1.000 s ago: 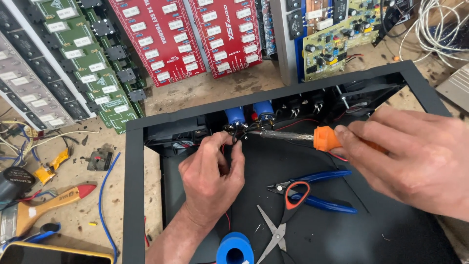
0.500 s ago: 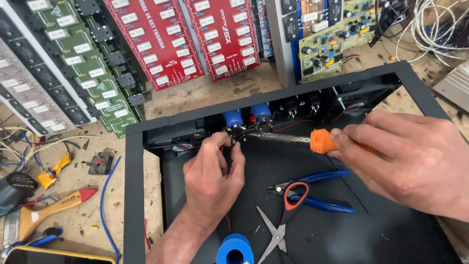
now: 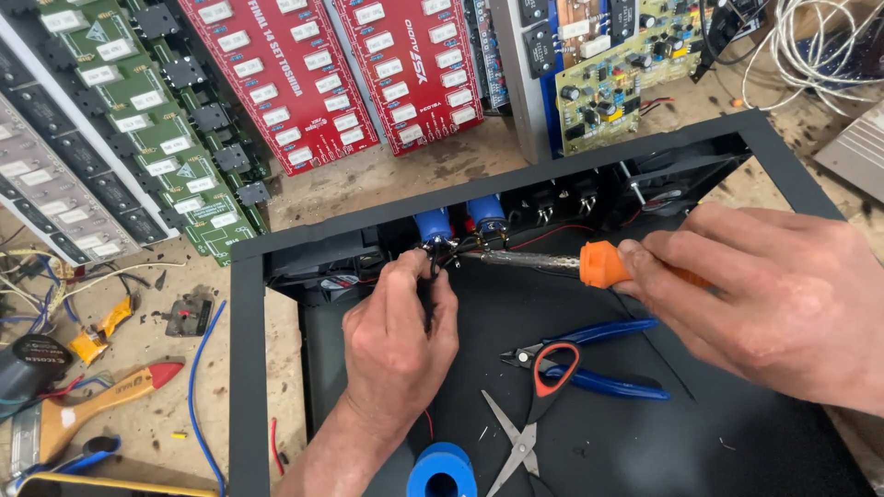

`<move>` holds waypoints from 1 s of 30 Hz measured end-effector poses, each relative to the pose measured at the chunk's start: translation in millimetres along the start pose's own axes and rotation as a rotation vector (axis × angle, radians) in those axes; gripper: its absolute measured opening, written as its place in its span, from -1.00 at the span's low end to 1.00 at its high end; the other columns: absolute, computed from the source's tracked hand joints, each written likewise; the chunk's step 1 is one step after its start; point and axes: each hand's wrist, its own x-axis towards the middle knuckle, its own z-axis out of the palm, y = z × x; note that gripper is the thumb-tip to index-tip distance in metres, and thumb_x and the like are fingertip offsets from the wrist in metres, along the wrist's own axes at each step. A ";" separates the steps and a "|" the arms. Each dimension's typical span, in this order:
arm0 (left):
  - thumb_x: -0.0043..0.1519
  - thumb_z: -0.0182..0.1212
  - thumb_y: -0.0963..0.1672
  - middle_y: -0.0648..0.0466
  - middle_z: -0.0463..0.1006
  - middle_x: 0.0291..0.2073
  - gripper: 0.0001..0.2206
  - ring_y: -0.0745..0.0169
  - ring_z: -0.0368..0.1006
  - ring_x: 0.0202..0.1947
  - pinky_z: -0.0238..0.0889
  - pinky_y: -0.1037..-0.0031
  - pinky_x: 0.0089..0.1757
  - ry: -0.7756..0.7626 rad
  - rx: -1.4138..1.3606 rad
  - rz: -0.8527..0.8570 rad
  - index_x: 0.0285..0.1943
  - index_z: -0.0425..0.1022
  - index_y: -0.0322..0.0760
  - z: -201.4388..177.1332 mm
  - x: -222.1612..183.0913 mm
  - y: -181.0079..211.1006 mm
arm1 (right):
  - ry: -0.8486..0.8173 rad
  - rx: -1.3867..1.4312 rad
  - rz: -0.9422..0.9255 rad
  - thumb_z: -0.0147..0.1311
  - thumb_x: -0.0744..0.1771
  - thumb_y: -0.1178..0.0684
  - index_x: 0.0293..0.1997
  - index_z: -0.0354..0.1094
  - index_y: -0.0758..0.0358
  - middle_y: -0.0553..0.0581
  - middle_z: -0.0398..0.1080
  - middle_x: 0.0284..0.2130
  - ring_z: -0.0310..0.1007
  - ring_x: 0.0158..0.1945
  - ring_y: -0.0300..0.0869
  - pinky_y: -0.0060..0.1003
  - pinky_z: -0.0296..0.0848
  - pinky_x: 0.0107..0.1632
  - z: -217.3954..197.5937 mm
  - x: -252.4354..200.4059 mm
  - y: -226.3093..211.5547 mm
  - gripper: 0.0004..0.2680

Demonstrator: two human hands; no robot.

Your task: Soldering electrical wires inside an electronics enclosure using a soldering iron and wire strippers

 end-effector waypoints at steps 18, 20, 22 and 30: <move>0.23 0.25 -0.37 -0.09 0.50 -0.29 -0.84 0.20 0.45 -0.45 0.44 0.52 -0.43 -0.003 -0.047 -0.003 -0.10 0.36 -0.56 -1.0 1.1 -0.4 | 0.037 0.055 0.032 0.31 0.37 0.03 -0.15 0.48 0.36 0.07 0.45 -0.34 0.34 -0.46 -0.11 -0.25 0.37 -0.47 -7.8 2.9 0.5 -0.82; 0.24 0.25 -0.37 -0.07 0.50 -0.30 -0.84 0.20 0.46 -0.44 0.44 0.52 -0.43 0.001 -0.038 -0.004 -0.08 0.37 -0.57 -0.2 0.7 -0.6 | 0.017 0.074 0.026 0.27 0.36 0.01 -0.14 0.49 0.34 0.07 0.46 -0.32 0.37 -0.45 -0.10 -0.27 0.40 -0.43 -10.1 -0.7 4.2 -0.82; 0.24 0.25 -0.36 -0.05 0.50 -0.31 -0.84 0.20 0.48 -0.42 0.45 0.52 -0.43 0.004 -0.027 -0.008 -0.06 0.37 -0.58 0.3 -0.3 -1.1 | -0.003 0.095 0.017 0.23 0.36 -0.01 -0.13 0.50 0.32 0.06 0.47 -0.31 0.39 -0.43 -0.10 -0.28 0.43 -0.39 -11.4 -5.5 7.1 -0.81; 0.26 0.22 -0.30 -0.04 0.54 -0.25 -0.84 0.16 0.51 -0.39 0.44 0.48 -0.40 -0.003 -0.034 -0.054 -0.02 0.39 -0.51 -0.6 -1.4 -0.2 | 0.127 0.451 0.258 0.26 0.23 0.07 -0.19 0.47 0.48 0.28 0.50 -0.35 0.46 -0.42 0.05 -0.17 0.39 -0.35 -1.9 -32.0 16.1 -0.76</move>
